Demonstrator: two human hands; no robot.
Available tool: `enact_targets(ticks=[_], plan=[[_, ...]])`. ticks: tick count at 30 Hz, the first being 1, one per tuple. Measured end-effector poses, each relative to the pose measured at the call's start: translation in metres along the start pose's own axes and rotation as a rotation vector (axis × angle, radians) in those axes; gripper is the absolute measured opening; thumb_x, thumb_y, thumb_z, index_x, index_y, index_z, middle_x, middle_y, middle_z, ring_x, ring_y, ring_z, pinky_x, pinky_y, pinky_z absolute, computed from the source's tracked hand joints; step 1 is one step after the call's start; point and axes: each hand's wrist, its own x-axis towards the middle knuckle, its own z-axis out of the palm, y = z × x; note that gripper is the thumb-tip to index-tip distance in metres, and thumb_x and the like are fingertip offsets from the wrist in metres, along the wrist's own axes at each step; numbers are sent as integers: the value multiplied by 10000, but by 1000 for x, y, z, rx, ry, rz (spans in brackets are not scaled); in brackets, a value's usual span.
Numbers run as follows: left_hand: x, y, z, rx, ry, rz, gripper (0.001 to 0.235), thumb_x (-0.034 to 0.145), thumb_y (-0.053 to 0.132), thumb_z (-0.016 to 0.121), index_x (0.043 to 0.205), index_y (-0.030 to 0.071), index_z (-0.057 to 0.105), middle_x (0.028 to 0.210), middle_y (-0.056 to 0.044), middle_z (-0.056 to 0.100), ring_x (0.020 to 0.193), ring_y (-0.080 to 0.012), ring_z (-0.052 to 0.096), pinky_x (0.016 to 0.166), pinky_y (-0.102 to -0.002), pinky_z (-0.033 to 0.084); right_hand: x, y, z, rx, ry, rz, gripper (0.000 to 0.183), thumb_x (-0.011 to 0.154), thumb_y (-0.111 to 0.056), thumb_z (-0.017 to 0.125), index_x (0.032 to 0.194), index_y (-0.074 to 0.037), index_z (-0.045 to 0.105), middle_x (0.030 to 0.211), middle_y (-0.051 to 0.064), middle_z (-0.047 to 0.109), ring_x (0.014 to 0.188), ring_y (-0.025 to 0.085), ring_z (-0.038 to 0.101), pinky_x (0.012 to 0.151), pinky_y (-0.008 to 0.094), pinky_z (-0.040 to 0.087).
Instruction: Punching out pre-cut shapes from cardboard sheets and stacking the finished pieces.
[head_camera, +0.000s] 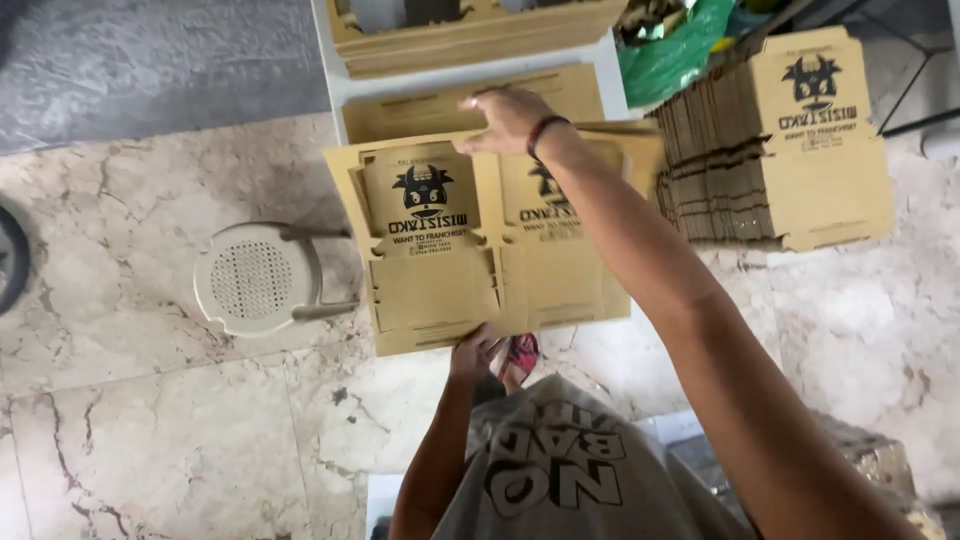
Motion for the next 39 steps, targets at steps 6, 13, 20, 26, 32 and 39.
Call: enact_targets(ticks=[6, 13, 20, 26, 32, 39], plan=[[-21, 48, -30, -133, 158, 54, 400, 855, 95, 801, 1182, 17, 587, 1230, -161, 469, 1222, -470, 452, 1035, -735, 452, -176, 8, 45, 553, 531, 528, 632, 993, -581, 698, 1369, -76, 644, 1341, 202, 640, 1213, 381, 618, 1073, 509, 488], [-26, 130, -100, 93, 221, 425, 766, 957, -28, 646, 1566, 333, 353, 1361, -117, 606, 956, -338, 706, 921, -585, 616, -348, 61, 225, 1221, 155, 1332, 623, 954, -512, 684, 1428, -121, 583, 1467, 205, 540, 1349, 489, 498, 1061, 655, 462], [-36, 152, -58, 401, 165, 492, 608, 907, -75, 614, 1474, 125, 530, 1133, -255, 674, 827, -394, 725, 843, -624, 607, -336, 96, 213, 1566, 304, 1074, 442, 1007, -173, 655, 1284, 125, 482, 1104, 341, 600, 779, 517, 710, 709, 629, 605], [-5, 144, -22, 1586, 720, 461, 1035, 841, 622, 707, 1665, 347, 144, 1603, -172, 307, 1294, -528, 502, 991, -634, 468, -325, 106, 199, 1551, 25, 930, 463, 971, -227, 745, 1255, 74, 538, 1090, 344, 678, 771, 384, 762, 732, 460, 647], [-5, -14, 184, 1910, -13, 1104, 826, 949, 421, 771, 1617, 171, 355, 1655, -249, 257, 1526, -516, 109, 1197, -680, -10, -331, 110, 209, 1583, -7, 858, 468, 985, -206, 715, 1267, 128, 546, 1139, 290, 660, 756, 375, 764, 652, 435, 653], [23, -106, 269, 2317, -46, 627, 1240, 788, 602, 860, 1661, 209, 73, 1667, -249, -218, 1477, -614, -146, 932, -941, 162, -341, 118, 228, 1350, 53, 751, 251, 1045, -186, 638, 1057, 61, 595, 952, 301, 722, 780, 365, 763, 627, 404, 635]])
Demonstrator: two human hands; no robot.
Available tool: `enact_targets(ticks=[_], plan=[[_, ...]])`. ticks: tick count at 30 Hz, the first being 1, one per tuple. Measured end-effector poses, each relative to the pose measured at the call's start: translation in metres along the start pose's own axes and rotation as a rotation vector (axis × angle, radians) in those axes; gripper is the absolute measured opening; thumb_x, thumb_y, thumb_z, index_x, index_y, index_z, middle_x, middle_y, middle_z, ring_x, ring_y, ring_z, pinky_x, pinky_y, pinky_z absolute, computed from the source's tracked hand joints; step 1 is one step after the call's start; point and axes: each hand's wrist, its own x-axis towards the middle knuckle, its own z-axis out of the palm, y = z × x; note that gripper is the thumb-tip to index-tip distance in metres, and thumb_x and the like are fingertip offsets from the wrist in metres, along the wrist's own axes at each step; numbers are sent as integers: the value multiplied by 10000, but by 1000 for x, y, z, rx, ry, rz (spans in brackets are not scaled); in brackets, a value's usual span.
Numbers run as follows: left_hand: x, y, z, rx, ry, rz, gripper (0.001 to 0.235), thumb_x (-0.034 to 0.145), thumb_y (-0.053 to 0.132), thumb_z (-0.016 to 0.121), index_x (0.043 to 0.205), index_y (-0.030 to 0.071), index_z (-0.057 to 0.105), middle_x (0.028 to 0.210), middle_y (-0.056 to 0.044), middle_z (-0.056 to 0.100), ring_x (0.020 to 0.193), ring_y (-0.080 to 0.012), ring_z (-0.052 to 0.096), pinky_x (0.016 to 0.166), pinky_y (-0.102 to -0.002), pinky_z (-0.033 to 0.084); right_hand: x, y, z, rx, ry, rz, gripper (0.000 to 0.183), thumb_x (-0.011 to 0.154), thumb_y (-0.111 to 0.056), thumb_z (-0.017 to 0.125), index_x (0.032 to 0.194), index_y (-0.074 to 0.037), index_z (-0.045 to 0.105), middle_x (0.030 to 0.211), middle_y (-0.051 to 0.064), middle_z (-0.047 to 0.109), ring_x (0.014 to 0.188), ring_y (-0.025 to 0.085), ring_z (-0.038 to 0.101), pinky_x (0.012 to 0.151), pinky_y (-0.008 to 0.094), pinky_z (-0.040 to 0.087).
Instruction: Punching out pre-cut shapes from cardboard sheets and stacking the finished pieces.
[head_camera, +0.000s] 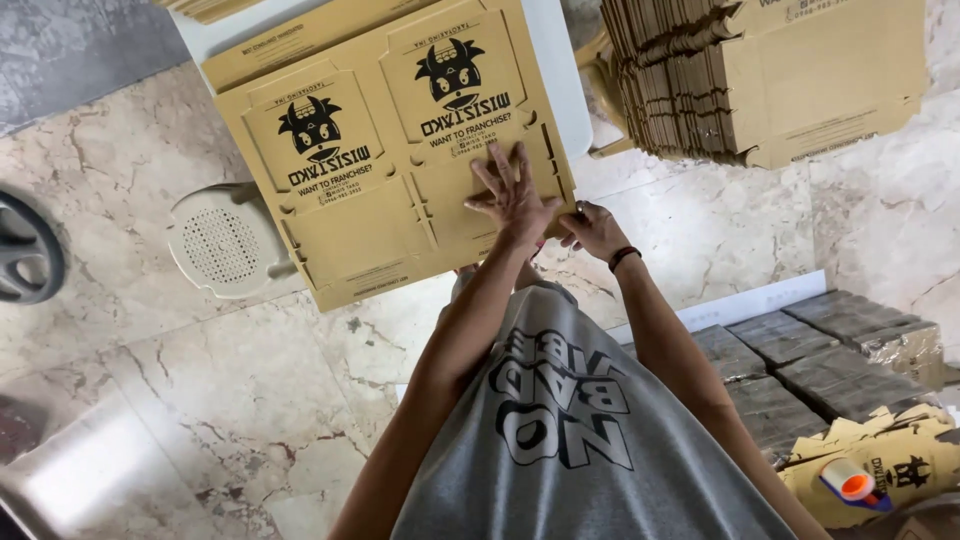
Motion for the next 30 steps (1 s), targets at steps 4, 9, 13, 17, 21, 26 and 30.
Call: enact_targets(ticks=[4, 9, 13, 17, 21, 26, 30], plan=[[12, 5, 14, -18, -35, -89, 1290, 800, 553, 891, 1654, 258, -29, 1643, -230, -290, 1462, -603, -194, 832, -977, 166, 18, 33, 2, -221, 113, -217, 278, 1063, -208, 650, 947, 43, 633, 802, 230, 741, 766, 329, 763, 575, 359, 623], [33, 1, 38, -41, -53, -118, 1333, 824, 506, 875, 1621, 317, -177, 1601, -177, -422, 1439, -602, -291, 833, -995, 117, 31, 37, 12, -505, 253, -390, 189, 980, -176, 631, 855, -34, 643, 695, 197, 686, 756, 413, 730, 575, 504, 554], [12, 2, 9, 8, -71, -84, 1181, 864, 509, 833, 1648, 319, -29, 1655, -220, -261, 1485, -591, -100, 895, -940, 254, -5, -4, 15, 242, 121, 131, 265, 1005, -236, 687, 1072, 16, 641, 914, 260, 728, 752, 359, 755, 624, 438, 664], [11, -7, -21, 99, -76, 22, 1062, 903, 356, 778, 1666, 243, 48, 1677, -259, -151, 1503, -586, -29, 977, -911, 231, -12, -16, 30, 429, 210, 187, 294, 1025, -205, 650, 1245, -22, 582, 1126, 283, 688, 809, 394, 760, 695, 502, 677], [19, -12, -16, 217, -152, 171, 1147, 847, 414, 831, 1668, 247, 48, 1656, -267, -195, 1490, -584, -89, 988, -905, 216, -10, -14, 43, 425, 255, 170, 375, 1059, -183, 611, 1366, -19, 470, 1319, 307, 605, 853, 437, 745, 711, 486, 674], [19, -10, -9, 272, -239, 186, 1284, 814, 494, 887, 1664, 237, -40, 1617, -298, -293, 1428, -651, -221, 922, -939, 201, -7, -11, 53, 400, 328, 190, 448, 1052, -145, 612, 1423, 20, 421, 1302, 359, 586, 834, 452, 742, 714, 483, 671], [25, -14, 7, 277, -246, 168, 1281, 829, 488, 872, 1656, 230, -71, 1610, -304, -306, 1422, -663, -231, 912, -955, 187, -1, 0, 69, 273, 485, 152, 373, 1024, -148, 648, 1317, 47, 523, 1138, 350, 646, 711, 394, 745, 627, 416, 679]])
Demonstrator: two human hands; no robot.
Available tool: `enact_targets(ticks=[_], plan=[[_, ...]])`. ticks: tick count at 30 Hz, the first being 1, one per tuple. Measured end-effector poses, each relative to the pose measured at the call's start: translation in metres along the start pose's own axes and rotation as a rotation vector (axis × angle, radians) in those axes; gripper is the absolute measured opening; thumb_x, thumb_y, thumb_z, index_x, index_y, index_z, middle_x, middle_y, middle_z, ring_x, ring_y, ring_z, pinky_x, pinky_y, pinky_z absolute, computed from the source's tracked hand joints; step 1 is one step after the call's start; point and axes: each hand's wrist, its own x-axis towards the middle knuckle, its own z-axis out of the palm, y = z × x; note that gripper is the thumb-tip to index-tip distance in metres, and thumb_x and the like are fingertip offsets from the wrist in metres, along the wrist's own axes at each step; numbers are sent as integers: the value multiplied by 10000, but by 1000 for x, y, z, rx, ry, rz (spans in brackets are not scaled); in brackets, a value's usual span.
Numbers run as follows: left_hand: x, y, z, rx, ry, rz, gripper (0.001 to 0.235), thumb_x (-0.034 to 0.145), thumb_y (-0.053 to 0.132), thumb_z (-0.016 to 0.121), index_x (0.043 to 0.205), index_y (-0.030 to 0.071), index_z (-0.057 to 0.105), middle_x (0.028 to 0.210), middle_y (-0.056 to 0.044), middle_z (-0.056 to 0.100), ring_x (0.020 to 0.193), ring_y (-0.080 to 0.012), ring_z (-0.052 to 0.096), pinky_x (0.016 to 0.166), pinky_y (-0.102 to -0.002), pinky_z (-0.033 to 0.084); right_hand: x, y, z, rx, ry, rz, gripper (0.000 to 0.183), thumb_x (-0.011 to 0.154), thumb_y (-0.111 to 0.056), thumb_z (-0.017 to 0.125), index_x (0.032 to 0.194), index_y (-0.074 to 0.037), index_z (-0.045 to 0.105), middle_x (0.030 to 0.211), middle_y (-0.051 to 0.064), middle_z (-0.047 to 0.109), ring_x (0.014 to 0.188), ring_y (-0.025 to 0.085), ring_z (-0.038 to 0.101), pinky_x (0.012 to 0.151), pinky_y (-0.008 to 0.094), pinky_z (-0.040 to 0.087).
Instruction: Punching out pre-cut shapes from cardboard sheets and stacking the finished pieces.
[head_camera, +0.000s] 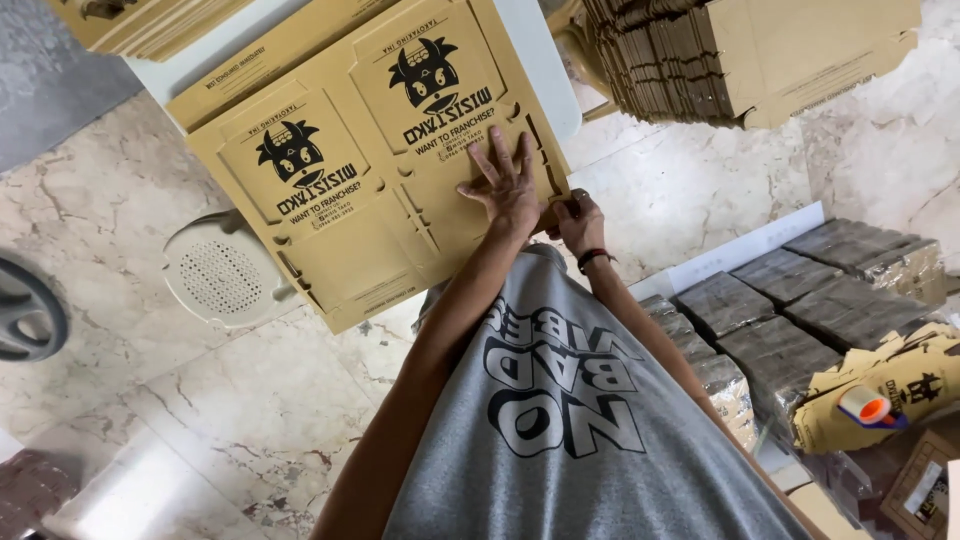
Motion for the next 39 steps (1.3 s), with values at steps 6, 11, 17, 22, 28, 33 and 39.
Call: enact_targets(ticks=[6, 11, 17, 22, 28, 33, 39], plan=[[-1, 1, -3, -1, -2, 12, 1185, 882, 284, 829, 1656, 207, -65, 1616, -318, -289, 1430, -666, -214, 904, -958, 208, -11, 4, 15, -250, 279, -417, 184, 973, -92, 671, 1050, 70, 629, 820, 322, 665, 672, 440, 701, 520, 476, 592], [-4, 2, -9, -23, -26, 2, 1057, 952, 100, 694, 1656, 228, -84, 1638, -291, -270, 1436, -656, -223, 892, -971, 148, -12, 11, 16, -575, 432, -775, 72, 950, -125, 671, 994, -67, 674, 758, 218, 681, 718, 457, 690, 549, 555, 560], [-2, -6, -15, -60, -72, 20, 1192, 878, 325, 848, 1664, 246, -45, 1632, -278, -286, 1426, -662, -233, 906, -962, 160, -11, -42, -10, -251, 40, -198, 220, 950, -127, 657, 1114, 12, 611, 745, 263, 699, 562, 310, 721, 465, 336, 633], [-13, -9, -29, -56, -58, 67, 1148, 826, 496, 853, 1659, 358, 75, 1640, -278, -248, 1441, -651, -201, 913, -948, 223, -2, -128, -6, -1120, -261, 34, 628, 791, -529, 712, 1031, 51, 713, 911, 305, 725, 945, 454, 732, 801, 571, 598], [-24, -7, -43, 15, -35, 41, 1025, 803, 515, 804, 1639, 344, 235, 1615, -267, -294, 1454, -616, -182, 934, -905, 299, 55, -38, -25, -1532, -238, -648, 514, 922, -517, 556, 983, -31, 713, 787, 183, 704, 807, 395, 756, 701, 498, 634], [-56, -2, -93, 99, -108, 46, 832, 935, 456, 711, 1627, 269, 289, 1664, -257, -100, 1445, -595, -211, 899, -933, 236, 20, -59, -33, -1254, -245, -934, 408, 942, -368, 607, 693, -50, 658, 588, 196, 642, 596, 415, 703, 553, 473, 569], [-17, -7, -27, 134, -38, 40, 886, 943, 453, 706, 1649, 323, 187, 1634, -289, -208, 1441, -622, -164, 911, -912, 295, 22, -82, -38, -928, -378, -831, 437, 926, -294, 630, 639, 29, 565, 543, 274, 568, 556, 493, 637, 501, 538, 498]])
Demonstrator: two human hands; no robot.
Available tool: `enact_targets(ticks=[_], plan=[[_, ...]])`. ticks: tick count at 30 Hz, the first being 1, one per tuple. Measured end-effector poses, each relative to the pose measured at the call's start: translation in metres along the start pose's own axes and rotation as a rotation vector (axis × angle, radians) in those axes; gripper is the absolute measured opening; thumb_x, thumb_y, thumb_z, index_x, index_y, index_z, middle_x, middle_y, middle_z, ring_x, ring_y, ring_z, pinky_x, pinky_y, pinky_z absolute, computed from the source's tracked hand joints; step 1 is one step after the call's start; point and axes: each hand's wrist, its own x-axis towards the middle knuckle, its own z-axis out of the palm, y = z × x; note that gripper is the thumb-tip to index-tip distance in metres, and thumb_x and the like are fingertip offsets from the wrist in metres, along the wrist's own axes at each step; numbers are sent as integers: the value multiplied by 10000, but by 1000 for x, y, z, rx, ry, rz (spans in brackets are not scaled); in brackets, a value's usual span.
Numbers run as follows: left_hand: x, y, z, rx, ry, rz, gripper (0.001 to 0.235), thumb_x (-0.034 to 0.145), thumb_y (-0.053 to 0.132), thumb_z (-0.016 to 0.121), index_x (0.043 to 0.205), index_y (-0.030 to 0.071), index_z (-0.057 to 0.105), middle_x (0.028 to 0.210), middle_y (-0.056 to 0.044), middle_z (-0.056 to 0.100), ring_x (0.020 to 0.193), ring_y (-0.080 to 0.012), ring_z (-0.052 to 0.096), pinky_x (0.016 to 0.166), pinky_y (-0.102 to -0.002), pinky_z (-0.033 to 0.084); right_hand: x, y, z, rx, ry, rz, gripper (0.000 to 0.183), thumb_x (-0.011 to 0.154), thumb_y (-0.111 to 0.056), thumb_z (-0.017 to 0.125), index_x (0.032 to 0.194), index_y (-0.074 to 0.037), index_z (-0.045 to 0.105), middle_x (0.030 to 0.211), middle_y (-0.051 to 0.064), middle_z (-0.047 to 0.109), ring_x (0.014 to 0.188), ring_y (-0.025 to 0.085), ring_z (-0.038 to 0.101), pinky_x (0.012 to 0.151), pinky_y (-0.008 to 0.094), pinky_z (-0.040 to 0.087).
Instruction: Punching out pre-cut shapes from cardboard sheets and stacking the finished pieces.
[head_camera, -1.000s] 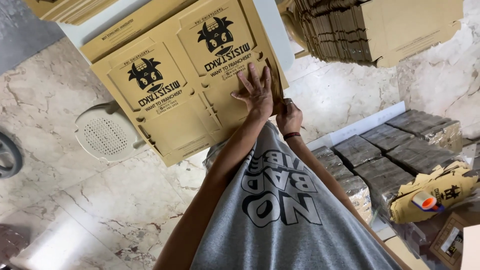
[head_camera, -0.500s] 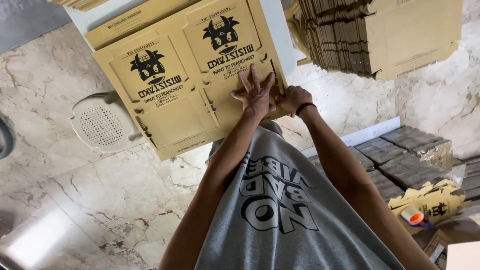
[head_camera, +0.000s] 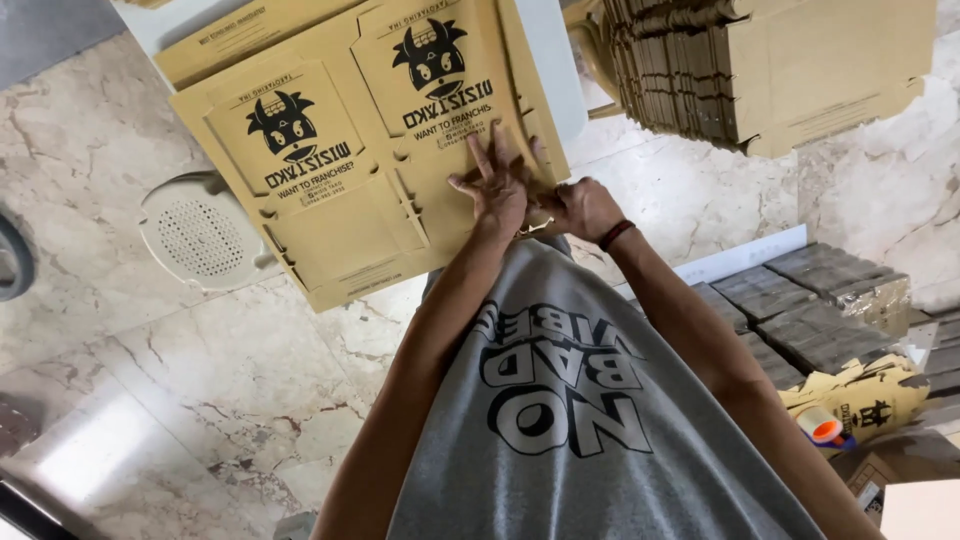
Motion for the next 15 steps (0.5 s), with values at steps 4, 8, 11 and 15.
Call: enact_targets(ticks=[4, 8, 11, 15], plan=[[23, -9, 30, -116, 70, 46, 974, 902, 340, 822, 1648, 358, 196, 1628, -284, -250, 1432, -644, -184, 884, -957, 248, 11, -2, -17, 255, -154, 561, 591, 920, -538, 713, 786, 38, 701, 680, 267, 690, 588, 374, 706, 499, 456, 607], [0, -22, -8, -188, -27, 88, 956, 953, 282, 775, 1659, 360, 136, 1656, -250, -214, 1486, -593, -132, 894, -969, 217, -20, 5, -8, 645, -7, 894, 727, 901, -676, 777, 1188, -18, 662, 954, 210, 740, 641, 289, 745, 512, 411, 662], [-11, -41, -17, -269, -18, 177, 782, 943, 265, 743, 1618, 264, 347, 1666, -221, -178, 1491, -573, -116, 940, -910, 303, -49, -15, 19, 957, 128, 956, 909, 942, -809, 611, 1354, 1, 578, 1249, 322, 634, 1024, 431, 716, 791, 547, 634], [-32, -76, -1, -139, 14, 398, 767, 903, 48, 702, 1583, 276, 429, 1697, -170, -117, 1529, -531, 5, 1036, -871, 236, -57, -56, 95, 1153, -43, 878, 674, 954, -587, 693, 1302, -17, 601, 1176, 254, 704, 1054, 382, 711, 891, 506, 575]])
